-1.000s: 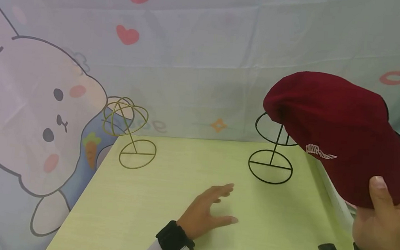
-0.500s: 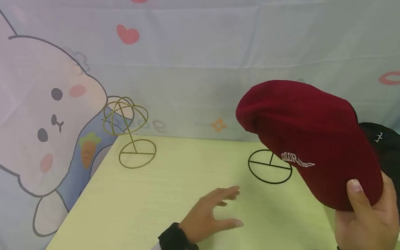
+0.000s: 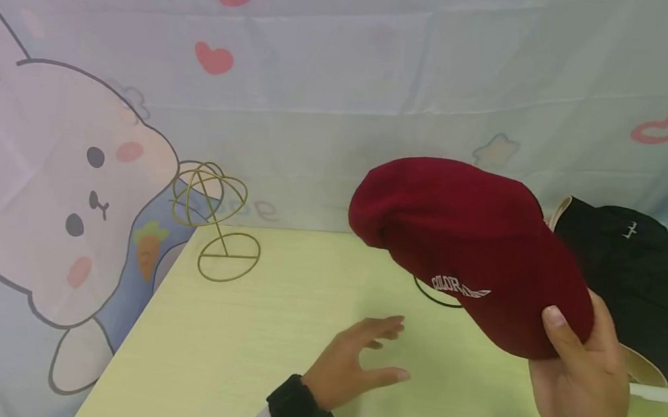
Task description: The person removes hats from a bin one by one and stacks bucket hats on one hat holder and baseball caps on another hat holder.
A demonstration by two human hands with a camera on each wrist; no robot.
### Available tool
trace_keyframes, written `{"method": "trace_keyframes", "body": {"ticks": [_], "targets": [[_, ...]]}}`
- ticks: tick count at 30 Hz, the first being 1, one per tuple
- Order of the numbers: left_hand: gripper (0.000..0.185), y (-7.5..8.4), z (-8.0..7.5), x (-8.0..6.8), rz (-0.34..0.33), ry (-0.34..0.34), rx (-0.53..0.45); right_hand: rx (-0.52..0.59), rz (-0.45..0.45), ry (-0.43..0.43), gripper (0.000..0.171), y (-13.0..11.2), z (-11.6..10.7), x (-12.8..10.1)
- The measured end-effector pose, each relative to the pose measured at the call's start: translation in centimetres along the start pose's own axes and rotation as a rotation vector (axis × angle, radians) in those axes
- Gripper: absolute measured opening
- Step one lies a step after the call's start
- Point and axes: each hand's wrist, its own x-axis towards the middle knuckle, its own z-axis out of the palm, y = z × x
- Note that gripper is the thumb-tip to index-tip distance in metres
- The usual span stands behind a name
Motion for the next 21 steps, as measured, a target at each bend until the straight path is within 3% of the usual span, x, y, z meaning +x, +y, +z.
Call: {"method": "trace_keyframes", "body": {"ticks": [6,13,21], "targets": [[0.067,0.0,0.0,0.1,-0.032,-0.001,-0.039,-0.002,0.074,-0.153,0.054,0.8,0.2,0.0],[0.067,-0.3,0.2,0.0,-0.026,0.005,-0.046,-0.063,0.124,-0.127,0.045,2.0,0.7,-1.0],[0.055,-0.1,0.3,0.0,-0.038,0.010,-0.118,-0.010,0.155,-0.154,0.044,3.5,0.9,-1.7]]}}
